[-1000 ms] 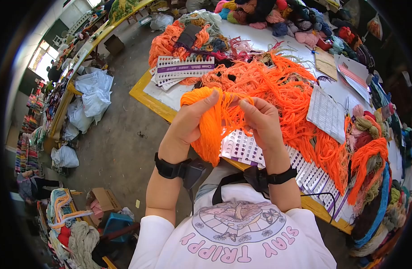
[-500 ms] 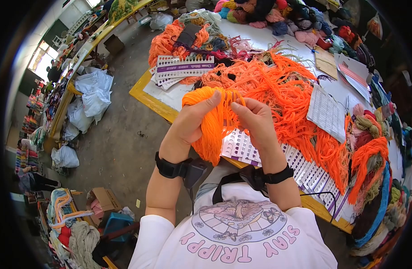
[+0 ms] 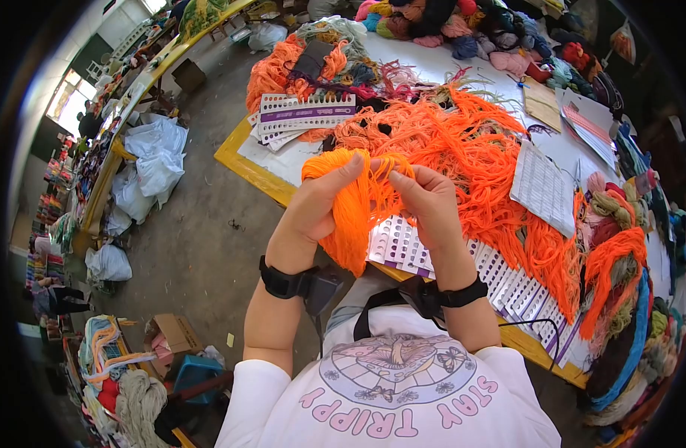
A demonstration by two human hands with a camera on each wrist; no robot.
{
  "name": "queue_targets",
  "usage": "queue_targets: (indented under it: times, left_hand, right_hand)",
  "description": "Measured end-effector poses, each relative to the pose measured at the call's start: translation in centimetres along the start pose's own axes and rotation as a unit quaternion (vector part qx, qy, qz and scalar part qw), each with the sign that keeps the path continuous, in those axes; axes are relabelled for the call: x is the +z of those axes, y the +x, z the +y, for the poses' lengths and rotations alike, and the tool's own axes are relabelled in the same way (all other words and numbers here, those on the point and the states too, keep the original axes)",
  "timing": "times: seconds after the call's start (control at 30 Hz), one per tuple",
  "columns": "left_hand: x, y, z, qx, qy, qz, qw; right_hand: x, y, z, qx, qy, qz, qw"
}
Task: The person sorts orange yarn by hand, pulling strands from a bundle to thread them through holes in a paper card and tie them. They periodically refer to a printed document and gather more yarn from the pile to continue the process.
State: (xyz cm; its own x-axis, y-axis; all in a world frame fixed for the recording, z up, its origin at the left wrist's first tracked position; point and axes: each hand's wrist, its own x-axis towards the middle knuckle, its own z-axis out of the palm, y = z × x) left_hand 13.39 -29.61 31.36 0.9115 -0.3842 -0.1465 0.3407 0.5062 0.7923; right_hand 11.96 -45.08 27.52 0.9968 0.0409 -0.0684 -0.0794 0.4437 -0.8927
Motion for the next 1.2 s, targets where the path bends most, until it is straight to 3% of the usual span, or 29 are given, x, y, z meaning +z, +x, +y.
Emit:
queue_targets:
  times: [0.07,0.17,0.27,0.57,0.63,0.67,0.7,0.77,0.8,0.83,0.87,0.93,0.97,1.03,1.07,1.1,1.13,1.17,1.2]
  left_hand:
    - [-0.2,0.1,-0.2,0.0,-0.005,0.002,1.0]
    - [-0.4,0.1,-0.4,0.007,-0.008,0.002,1.0]
    - [-0.5,0.3,-0.9,0.03,0.006,0.001,1.0]
    - [-1.6,0.3,-1.4,0.04,0.01,0.049,0.998]
    - [-2.3,0.2,-1.3,0.044,0.016,0.09,0.995]
    - [-3.1,0.0,-1.1,0.024,-0.002,0.065,0.998]
    - [-4.2,-0.3,-0.7,0.004,-0.02,0.04,0.999]
    - [-6.8,-1.1,-0.3,-0.007,-0.09,-0.03,0.995]
    - [-8.4,-2.0,-0.4,0.003,-0.141,-0.075,0.987]
    - [-10.2,-3.0,-0.7,0.014,-0.191,-0.12,0.974]
    - [-13.2,-3.9,-1.4,0.043,-0.247,-0.138,0.958]
    - [-19.0,-6.0,-2.6,0.095,-0.312,-0.142,0.935]
    - [-21.7,-7.2,-2.8,0.122,-0.323,-0.125,0.93]
    - [-28.3,-10.3,-2.9,0.148,-0.333,0.02,0.931]
    - [-32.3,-12.2,-3.2,0.141,-0.353,0.072,0.922]
    - [-36.4,-14.3,-3.6,0.134,-0.37,0.122,0.911]
    - [-40.5,-16.9,-4.0,0.143,-0.36,0.176,0.905]
    - [-43.1,-18.8,-4.2,0.151,-0.348,0.228,0.897]
    - [-43.6,-19.6,-4.1,0.174,-0.345,0.285,0.877]
  right_hand:
    - [0.2,-0.1,-0.2,0.0,-0.048,-0.008,0.999]
    - [1.1,-0.4,-0.3,-0.027,-0.021,-0.004,0.999]
    - [0.8,-0.2,0.7,-0.094,-0.112,-0.002,0.989]
    - [1.6,-0.5,1.3,-0.103,-0.085,-0.004,0.991]
    - [1.8,-0.3,1.1,0.006,0.06,-0.015,0.998]
    - [1.8,-0.1,0.9,0.062,0.132,-0.02,0.989]
    - [1.3,0.3,1.0,0.11,0.217,-0.104,0.964]
    - [-1.1,1.0,0.8,0.2,0.377,-0.263,0.865]
    - [-1.9,0.7,0.1,0.115,0.154,-0.194,0.962]
    - [-2.7,1.1,0.0,0.026,-0.054,-0.084,0.995]
    - [-3.5,1.5,0.0,-0.063,-0.26,0.032,0.963]
    - [-4.7,1.5,-1.7,-0.075,-0.085,0.099,0.989]
    - [-6.4,1.7,-2.1,-0.06,0.056,0.068,0.994]
    - [-14.3,2.2,-2.9,-0.013,0.266,-0.042,0.963]
    - [-16.6,1.7,-4.2,0.022,0.465,-0.078,0.882]
    - [-21.4,1.7,-6.1,-0.019,0.401,-0.079,0.912]
    - [-25.4,0.7,-9.1,-0.085,0.345,0.032,0.934]
    - [-34.2,-0.2,-13.0,-0.09,0.284,0.103,0.949]
    - [-37.1,-2.3,-16.4,-0.182,0.246,0.214,0.928]
